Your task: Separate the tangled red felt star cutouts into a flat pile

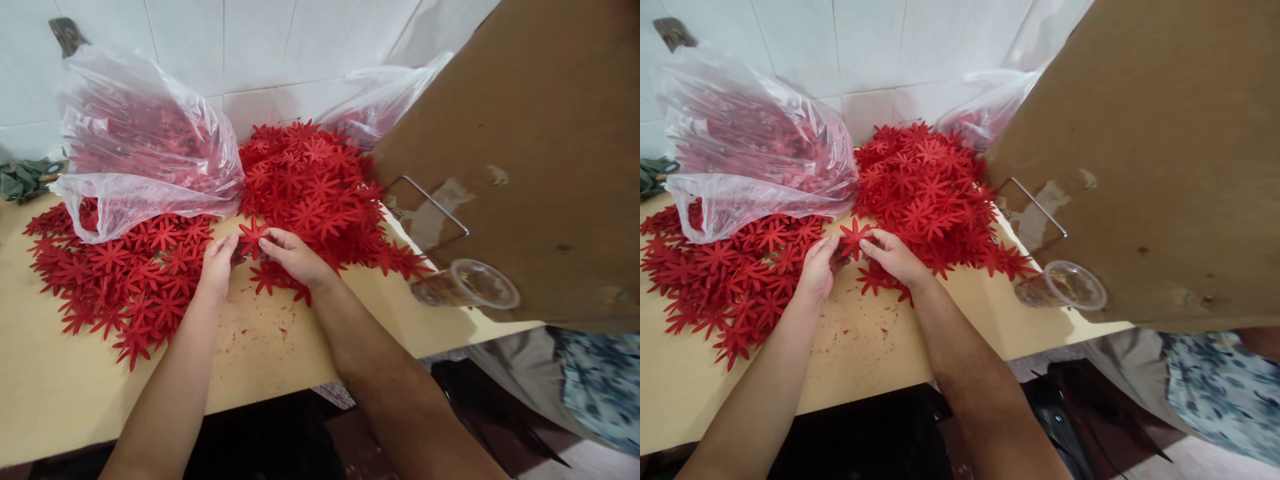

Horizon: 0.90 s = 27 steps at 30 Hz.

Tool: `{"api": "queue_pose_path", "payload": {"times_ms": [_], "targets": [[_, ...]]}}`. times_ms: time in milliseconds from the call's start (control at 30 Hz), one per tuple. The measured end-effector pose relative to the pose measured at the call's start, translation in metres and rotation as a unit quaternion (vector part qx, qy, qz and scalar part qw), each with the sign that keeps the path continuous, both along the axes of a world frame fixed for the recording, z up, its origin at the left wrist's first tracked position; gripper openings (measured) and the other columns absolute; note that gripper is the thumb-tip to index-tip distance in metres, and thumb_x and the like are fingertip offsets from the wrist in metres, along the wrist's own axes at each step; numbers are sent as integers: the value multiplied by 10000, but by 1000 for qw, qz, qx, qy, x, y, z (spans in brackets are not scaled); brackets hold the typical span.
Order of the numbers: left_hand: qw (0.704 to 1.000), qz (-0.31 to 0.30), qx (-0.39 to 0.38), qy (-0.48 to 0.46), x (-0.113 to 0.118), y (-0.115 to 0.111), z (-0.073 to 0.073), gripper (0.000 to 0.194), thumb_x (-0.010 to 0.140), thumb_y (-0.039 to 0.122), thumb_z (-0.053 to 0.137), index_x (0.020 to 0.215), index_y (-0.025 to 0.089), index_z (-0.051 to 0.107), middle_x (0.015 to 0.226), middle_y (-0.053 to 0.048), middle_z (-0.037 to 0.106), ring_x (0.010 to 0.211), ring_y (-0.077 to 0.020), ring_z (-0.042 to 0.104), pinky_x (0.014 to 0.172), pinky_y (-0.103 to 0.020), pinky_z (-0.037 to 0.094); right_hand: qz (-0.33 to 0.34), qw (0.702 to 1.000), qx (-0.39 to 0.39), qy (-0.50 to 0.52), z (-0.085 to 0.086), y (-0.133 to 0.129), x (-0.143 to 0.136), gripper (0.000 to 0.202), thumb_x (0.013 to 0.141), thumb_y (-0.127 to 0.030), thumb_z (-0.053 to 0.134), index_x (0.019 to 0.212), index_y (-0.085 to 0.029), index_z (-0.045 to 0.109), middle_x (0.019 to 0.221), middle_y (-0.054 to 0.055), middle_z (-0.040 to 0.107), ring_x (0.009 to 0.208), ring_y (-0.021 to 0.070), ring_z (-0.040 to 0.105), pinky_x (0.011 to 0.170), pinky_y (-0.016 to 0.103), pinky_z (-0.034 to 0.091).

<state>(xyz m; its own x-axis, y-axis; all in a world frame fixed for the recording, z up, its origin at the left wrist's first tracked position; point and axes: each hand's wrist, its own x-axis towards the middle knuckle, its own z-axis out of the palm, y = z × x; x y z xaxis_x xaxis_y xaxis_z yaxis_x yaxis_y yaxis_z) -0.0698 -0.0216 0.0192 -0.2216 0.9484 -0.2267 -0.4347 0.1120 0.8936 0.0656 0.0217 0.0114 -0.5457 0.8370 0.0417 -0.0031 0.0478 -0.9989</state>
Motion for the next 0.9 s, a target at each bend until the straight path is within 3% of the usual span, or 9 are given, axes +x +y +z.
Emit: {"api": "queue_pose_path", "payload": {"times_ms": [100,200,267,333,433,633,900], "targets": [[998,48,2,47,0,1,-2,156,722,313,594,724,160,626,687,-8,648,629,-106,564,595,-219,417,-126,985,104,-56,3,-4,-4,258,698,-373,596,850,-195,488,831,35,528,713,131,502,689,302,440],[992,79,31,98,0,3,-4,170,747,312,562,686,161,609,635,10,613,604,-91,528,592,-206,404,-252,933,241,-87,9,-13,-6,202,719,-305,580,854,-193,480,892,57,485,719,136,492,670,308,445],[986,81,55,132,0,2,-4,178,741,321,570,670,160,598,600,24,578,575,-75,491,574,-191,383,-239,922,292,-91,12,-20,-8,144,754,-294,549,836,-196,483,854,44,477,709,130,489,664,300,446],[981,66,79,165,1,2,-3,215,719,342,593,620,153,568,546,41,519,530,-57,432,534,-180,346,-192,928,304,-94,12,-23,-11,143,758,-301,554,822,-199,478,803,28,482,704,127,491,655,293,447],[976,44,103,188,2,0,-2,303,701,391,604,552,146,507,488,58,437,483,-43,357,493,-180,297,-158,946,271,-85,7,-24,-15,245,709,-322,616,843,-191,458,791,23,494,698,126,497,628,290,446],[980,21,111,165,3,-2,2,434,633,481,644,480,152,406,437,77,330,436,-31,280,447,-189,248,-101,987,128,16,5,-22,-18,326,683,-433,638,830,-199,465,758,3,521,661,104,519,573,254,453],[986,15,118,121,2,0,1,303,649,450,641,672,151,596,579,31,552,532,-53,462,553,-194,388,-77,993,2,89,8,-15,-16,401,578,-479,705,788,-191,521,768,2,587,683,95,567,650,258,495]]}}
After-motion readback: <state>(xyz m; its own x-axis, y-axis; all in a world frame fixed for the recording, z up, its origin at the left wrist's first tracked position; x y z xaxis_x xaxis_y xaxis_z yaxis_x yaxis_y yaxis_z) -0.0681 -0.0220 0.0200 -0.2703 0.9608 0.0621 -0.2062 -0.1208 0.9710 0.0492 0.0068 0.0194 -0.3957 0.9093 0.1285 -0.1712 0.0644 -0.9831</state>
